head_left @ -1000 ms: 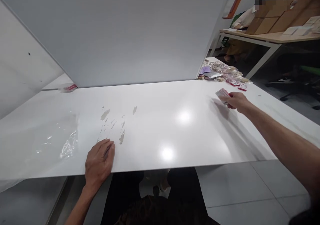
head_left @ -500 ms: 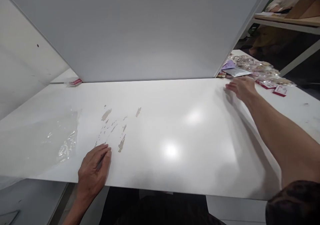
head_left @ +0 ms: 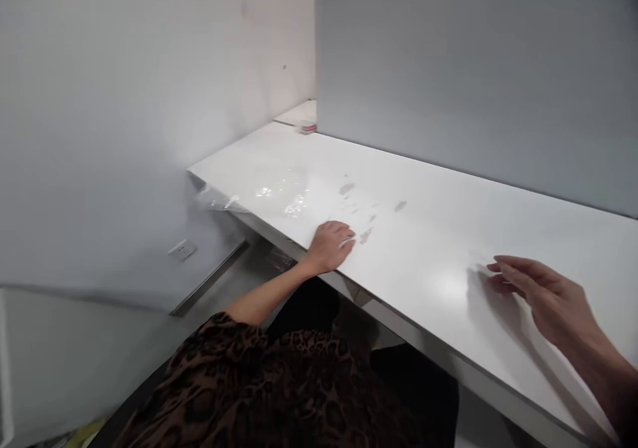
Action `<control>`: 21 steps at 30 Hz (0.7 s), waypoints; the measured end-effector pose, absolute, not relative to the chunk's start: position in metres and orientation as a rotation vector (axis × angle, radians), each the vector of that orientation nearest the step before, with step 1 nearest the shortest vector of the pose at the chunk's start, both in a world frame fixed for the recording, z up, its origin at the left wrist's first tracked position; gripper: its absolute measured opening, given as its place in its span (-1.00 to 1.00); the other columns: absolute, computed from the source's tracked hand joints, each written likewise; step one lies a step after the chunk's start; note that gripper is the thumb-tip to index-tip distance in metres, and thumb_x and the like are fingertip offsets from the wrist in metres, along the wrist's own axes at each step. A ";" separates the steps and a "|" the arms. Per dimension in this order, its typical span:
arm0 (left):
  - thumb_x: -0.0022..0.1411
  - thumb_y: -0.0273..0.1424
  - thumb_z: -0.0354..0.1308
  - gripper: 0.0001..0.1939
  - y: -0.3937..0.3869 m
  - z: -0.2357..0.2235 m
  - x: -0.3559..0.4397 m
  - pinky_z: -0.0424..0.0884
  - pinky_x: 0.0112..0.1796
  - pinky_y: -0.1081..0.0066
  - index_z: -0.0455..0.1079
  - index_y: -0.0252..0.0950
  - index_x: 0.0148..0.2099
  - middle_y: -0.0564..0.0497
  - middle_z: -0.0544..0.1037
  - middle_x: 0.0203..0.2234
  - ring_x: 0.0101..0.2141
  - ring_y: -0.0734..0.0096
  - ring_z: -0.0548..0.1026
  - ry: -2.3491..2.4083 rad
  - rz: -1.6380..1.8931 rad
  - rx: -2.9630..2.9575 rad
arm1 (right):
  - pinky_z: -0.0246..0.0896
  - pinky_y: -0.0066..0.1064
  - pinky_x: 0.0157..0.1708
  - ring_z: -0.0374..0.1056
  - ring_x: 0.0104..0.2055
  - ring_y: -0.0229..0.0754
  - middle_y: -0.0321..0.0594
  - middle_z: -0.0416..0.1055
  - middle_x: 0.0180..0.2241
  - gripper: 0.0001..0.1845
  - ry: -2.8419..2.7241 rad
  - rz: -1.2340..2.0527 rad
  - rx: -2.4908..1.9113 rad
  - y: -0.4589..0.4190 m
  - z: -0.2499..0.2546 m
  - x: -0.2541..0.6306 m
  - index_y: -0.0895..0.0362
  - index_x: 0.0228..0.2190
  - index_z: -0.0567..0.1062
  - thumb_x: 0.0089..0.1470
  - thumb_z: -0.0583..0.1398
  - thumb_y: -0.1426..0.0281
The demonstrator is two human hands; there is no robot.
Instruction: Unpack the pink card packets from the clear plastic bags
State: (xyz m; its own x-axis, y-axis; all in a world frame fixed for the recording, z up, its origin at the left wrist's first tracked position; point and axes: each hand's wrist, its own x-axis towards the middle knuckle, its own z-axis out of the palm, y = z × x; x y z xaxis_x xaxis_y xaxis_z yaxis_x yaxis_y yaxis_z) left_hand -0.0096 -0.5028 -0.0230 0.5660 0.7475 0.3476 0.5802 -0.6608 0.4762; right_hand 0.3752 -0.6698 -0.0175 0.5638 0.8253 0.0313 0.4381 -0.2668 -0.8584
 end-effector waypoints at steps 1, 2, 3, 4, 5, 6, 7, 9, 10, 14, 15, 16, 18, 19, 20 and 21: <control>0.41 -0.29 0.15 -0.74 -0.502 -0.020 -0.011 0.43 0.21 0.02 0.60 -0.24 0.01 -0.14 0.66 0.06 0.15 0.07 0.56 1.074 0.721 2.452 | 0.56 -0.07 -0.13 0.58 -0.27 0.07 0.01 0.65 -0.19 -0.63 -1.067 0.612 -1.879 -0.662 -0.014 0.353 -0.04 -0.17 0.62 0.11 0.31 0.00; 0.41 -0.28 0.16 -0.73 -0.501 -0.018 -0.011 0.43 0.23 0.02 0.60 -0.23 0.03 -0.13 0.65 0.08 0.15 0.07 0.56 1.051 0.694 2.405 | 0.54 -0.04 -0.08 0.58 -0.26 0.09 -0.01 0.65 -0.23 -0.62 -1.085 0.697 -1.843 -0.654 -0.011 0.330 -0.03 -0.17 0.62 0.09 0.32 0.00; 0.40 -0.28 0.17 -0.72 -0.498 -0.014 -0.012 0.43 0.23 0.05 0.60 -0.23 0.04 -0.13 0.65 0.09 0.15 0.09 0.56 1.024 0.686 2.359 | 0.53 -0.01 -0.05 0.58 -0.23 0.13 -0.03 0.64 -0.25 -0.59 -1.126 0.754 -1.823 -0.646 -0.007 0.307 -0.02 -0.16 0.62 0.08 0.33 -0.02; 0.40 -0.28 0.17 -0.72 -0.494 -0.011 -0.013 0.44 0.23 0.08 0.59 -0.22 0.05 -0.13 0.64 0.09 0.14 0.12 0.56 0.995 0.693 2.321 | 0.54 0.02 -0.05 0.59 -0.21 0.16 -0.04 0.64 -0.26 -0.56 -1.206 0.755 -1.827 -0.638 -0.004 0.286 -0.01 -0.16 0.61 0.08 0.31 -0.04; 0.40 -0.28 0.16 -0.72 -0.488 -0.006 -0.014 0.44 0.23 0.11 0.58 -0.22 0.05 -0.13 0.63 0.10 0.14 0.14 0.56 0.968 0.716 2.296 | 0.54 0.03 -0.06 0.59 -0.18 0.18 -0.05 0.64 -0.23 -0.53 -1.314 0.727 -1.827 -0.632 -0.002 0.266 0.00 -0.14 0.60 0.10 0.28 -0.07; 0.41 -0.28 0.16 -0.72 -0.479 -0.001 -0.016 0.44 0.24 0.13 0.58 -0.23 0.06 -0.14 0.62 0.11 0.15 0.16 0.56 0.948 0.750 2.284 | 0.55 0.03 -0.07 0.59 -0.14 0.19 -0.04 0.64 -0.18 -0.51 -1.434 0.677 -1.812 -0.627 -0.002 0.250 0.01 -0.12 0.60 0.14 0.24 -0.09; 0.41 -0.29 0.15 -0.71 -0.468 0.005 -0.018 0.42 0.25 0.14 0.57 -0.23 0.06 -0.14 0.62 0.12 0.16 0.16 0.55 0.940 0.790 2.283 | 0.55 0.01 -0.06 0.59 -0.10 0.18 -0.03 0.63 -0.12 -0.50 -1.561 0.607 -1.782 -0.624 -0.003 0.236 0.02 -0.09 0.59 0.20 0.19 -0.09; 0.41 -0.31 0.15 -0.71 -0.436 0.020 -0.023 0.39 0.26 0.14 0.57 -0.27 0.06 -0.17 0.61 0.11 0.17 0.15 0.53 0.968 0.869 2.293 | 0.53 -0.01 0.01 0.56 0.02 0.15 0.00 0.60 -0.01 -0.52 -1.812 0.437 -1.678 -0.624 -0.009 0.218 0.03 -0.02 0.56 0.32 0.11 -0.03; 0.41 -0.33 0.14 -0.72 -0.417 0.027 -0.026 0.38 0.27 0.14 0.56 -0.29 0.06 -0.18 0.61 0.10 0.17 0.14 0.53 1.003 0.902 2.293 | 0.52 -0.03 0.05 0.54 0.08 0.13 0.00 0.57 0.05 -0.54 -1.920 0.354 -1.619 -0.628 -0.013 0.212 0.03 0.03 0.55 0.37 0.08 0.02; 0.39 -0.42 0.12 -0.71 -0.323 0.054 -0.037 0.32 0.30 0.08 0.53 -0.30 0.09 -0.21 0.56 0.15 0.21 0.07 0.48 1.242 0.959 2.264 | 0.44 -0.06 0.16 0.40 0.28 0.09 -0.08 0.42 0.29 -0.51 -2.234 0.041 -1.484 -0.658 -0.028 0.210 -0.07 0.31 0.38 0.42 0.11 0.19; 0.37 -0.44 0.14 -0.68 -0.297 0.059 -0.039 0.30 0.32 0.06 0.51 -0.32 0.12 -0.23 0.54 0.17 0.24 0.05 0.46 1.314 0.967 2.243 | 0.40 -0.01 0.20 0.37 0.31 0.12 -0.10 0.37 0.33 -0.42 -2.281 -0.032 -1.476 -0.667 -0.031 0.212 -0.10 0.38 0.30 0.41 0.13 0.20; 0.36 -0.47 0.14 -0.64 -0.273 0.062 -0.040 0.26 0.34 0.05 0.47 -0.32 0.18 -0.25 0.51 0.21 0.27 0.03 0.43 1.380 0.978 2.217 | 0.36 0.05 0.24 0.35 0.33 0.16 -0.10 0.35 0.36 -0.34 -2.313 -0.103 -1.472 -0.674 -0.035 0.216 -0.10 0.44 0.22 0.39 0.14 0.18; 0.35 -0.52 0.15 -0.53 -0.226 0.067 -0.039 0.20 0.37 0.04 0.38 -0.32 0.28 -0.28 0.44 0.28 0.34 0.01 0.35 1.499 0.979 2.169 | 0.31 0.16 0.25 0.35 0.33 0.25 -0.10 0.30 0.39 -0.20 -2.348 -0.192 -1.511 -0.686 -0.042 0.224 -0.09 0.50 0.11 0.33 0.15 0.15; 0.35 -0.53 0.14 -0.50 -0.205 0.068 -0.038 0.17 0.38 0.04 0.34 -0.33 0.32 -0.30 0.40 0.31 0.36 0.00 0.32 1.556 0.959 2.150 | 0.32 0.20 0.23 0.36 0.31 0.29 -0.12 0.29 0.40 -0.16 -2.347 -0.219 -1.531 -0.691 -0.046 0.229 -0.10 0.51 0.09 0.30 0.16 0.13; 0.37 -0.53 0.13 -0.49 -0.186 0.068 -0.037 0.16 0.38 0.04 0.32 -0.35 0.34 -0.32 0.37 0.33 0.38 -0.02 0.29 1.614 0.928 2.135 | 0.34 0.23 0.19 0.38 0.29 0.32 -0.15 0.31 0.39 -0.12 -2.333 -0.231 -1.559 -0.695 -0.051 0.232 -0.13 0.52 0.08 0.26 0.18 0.11; 0.38 -0.53 0.12 -0.48 -0.170 0.068 -0.034 0.16 0.38 0.04 0.30 -0.37 0.35 -0.35 0.35 0.34 0.39 -0.04 0.27 1.668 0.893 2.124 | 0.37 0.28 0.15 0.41 0.26 0.35 -0.19 0.35 0.36 -0.07 -2.313 -0.215 -1.579 -0.700 -0.056 0.235 -0.18 0.52 0.08 0.20 0.21 0.10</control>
